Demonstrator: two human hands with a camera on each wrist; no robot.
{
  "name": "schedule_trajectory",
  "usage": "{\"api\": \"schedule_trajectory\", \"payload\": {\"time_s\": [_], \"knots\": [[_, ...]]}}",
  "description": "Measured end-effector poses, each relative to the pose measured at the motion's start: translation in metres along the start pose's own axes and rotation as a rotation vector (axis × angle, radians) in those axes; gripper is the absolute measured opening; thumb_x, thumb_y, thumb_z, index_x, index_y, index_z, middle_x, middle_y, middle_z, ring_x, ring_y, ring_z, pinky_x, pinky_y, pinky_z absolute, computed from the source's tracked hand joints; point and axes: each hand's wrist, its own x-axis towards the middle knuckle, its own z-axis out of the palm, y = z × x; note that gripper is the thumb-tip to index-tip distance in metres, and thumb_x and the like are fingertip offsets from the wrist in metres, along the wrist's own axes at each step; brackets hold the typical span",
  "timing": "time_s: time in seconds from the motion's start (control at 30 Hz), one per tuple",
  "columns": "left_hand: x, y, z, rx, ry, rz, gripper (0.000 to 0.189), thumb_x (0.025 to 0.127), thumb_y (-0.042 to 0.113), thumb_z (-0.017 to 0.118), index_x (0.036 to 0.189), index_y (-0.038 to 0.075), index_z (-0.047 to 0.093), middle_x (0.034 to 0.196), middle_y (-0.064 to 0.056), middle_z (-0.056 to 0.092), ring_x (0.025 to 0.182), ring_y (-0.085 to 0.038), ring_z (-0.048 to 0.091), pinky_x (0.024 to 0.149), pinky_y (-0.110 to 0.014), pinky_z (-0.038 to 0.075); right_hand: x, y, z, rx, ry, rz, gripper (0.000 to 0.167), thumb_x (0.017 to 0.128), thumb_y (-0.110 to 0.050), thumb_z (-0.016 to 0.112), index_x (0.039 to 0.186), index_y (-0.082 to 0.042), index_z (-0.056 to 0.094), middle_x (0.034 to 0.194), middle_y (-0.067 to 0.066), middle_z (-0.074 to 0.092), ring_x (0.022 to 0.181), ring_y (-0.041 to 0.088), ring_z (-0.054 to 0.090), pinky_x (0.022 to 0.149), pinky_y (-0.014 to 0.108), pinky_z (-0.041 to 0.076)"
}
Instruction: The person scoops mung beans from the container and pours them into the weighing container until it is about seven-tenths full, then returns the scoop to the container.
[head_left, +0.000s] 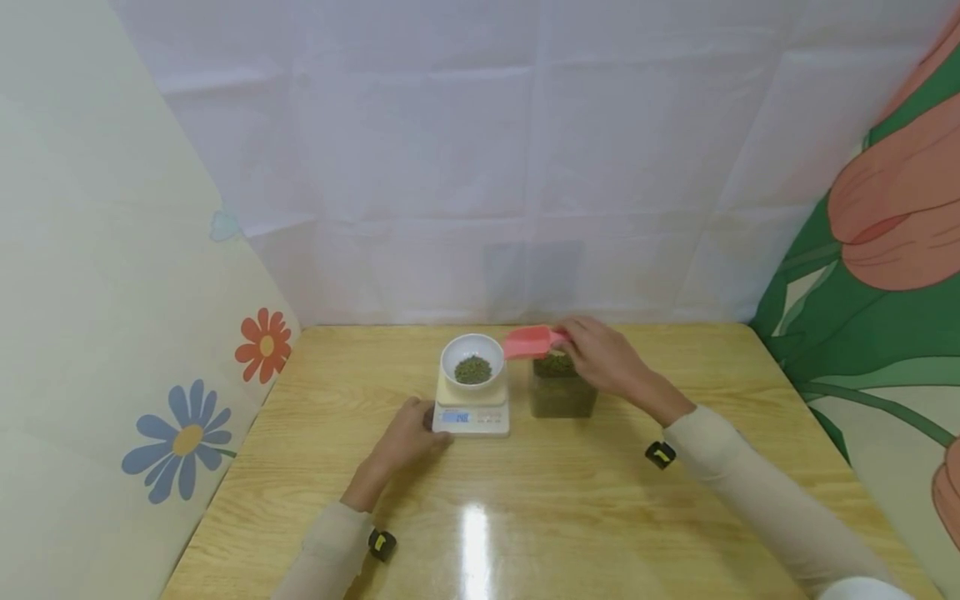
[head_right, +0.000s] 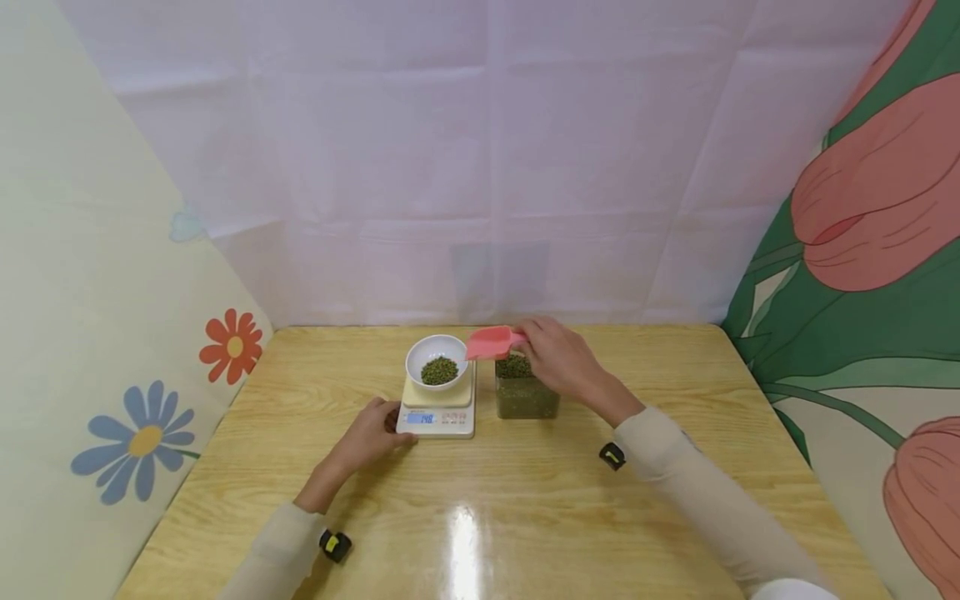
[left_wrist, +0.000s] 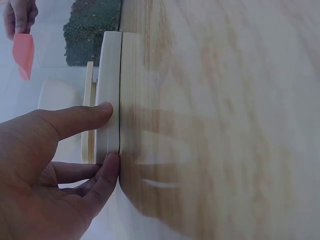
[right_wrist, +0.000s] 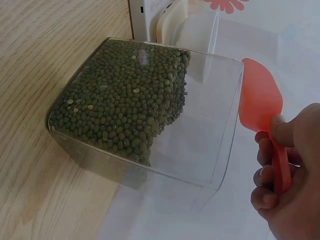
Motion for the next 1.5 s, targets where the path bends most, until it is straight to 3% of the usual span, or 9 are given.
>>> {"api": "schedule_trajectory", "payload": {"time_s": [0.23,0.97,1.37,1.5], "knots": [[0.0,-0.001,0.0,-0.004,-0.007,-0.007,0.054,0.084,0.018,0.089,0.132,0.0,0.071,0.11,-0.01,0.058,0.097,-0.021,0.053,0.092,-0.043,0.055,-0.005,0.004,-0.005,-0.018,0.023,-0.013,0.032,0.109,-0.024,0.06,0.129,0.001,0.068,0.124,0.018,0.072,0.116,0.037,0.068,0.101,0.054,0.058],[0.002,-0.002,0.0,-0.018,-0.007,-0.007,0.055,0.083,0.016,0.089,0.132,0.0,0.07,0.109,-0.011,0.058,0.097,-0.022,0.054,0.091,-0.042,0.056,-0.02,0.026,-0.02,-0.033,0.048,0.032,0.031,0.111,-0.024,0.057,0.128,0.0,0.067,0.127,0.019,0.07,0.118,0.039,0.066,0.1,0.058,0.056],[0.002,-0.002,0.0,0.001,0.002,-0.016,0.056,0.083,0.018,0.09,0.132,0.001,0.071,0.109,-0.01,0.059,0.096,-0.021,0.054,0.089,-0.041,0.056,-0.027,0.033,-0.027,-0.106,0.06,0.032,0.029,0.109,-0.021,0.061,0.124,0.002,0.069,0.121,0.019,0.072,0.111,0.038,0.067,0.091,0.056,0.057],[0.002,-0.002,0.001,0.002,0.002,-0.012,0.055,0.083,0.017,0.09,0.132,0.001,0.071,0.108,-0.01,0.059,0.096,-0.021,0.054,0.09,-0.042,0.056,-0.029,0.035,-0.028,-0.131,0.047,0.031,0.029,0.109,-0.021,0.062,0.124,0.002,0.07,0.122,0.02,0.071,0.114,0.04,0.066,0.093,0.058,0.057]]}}
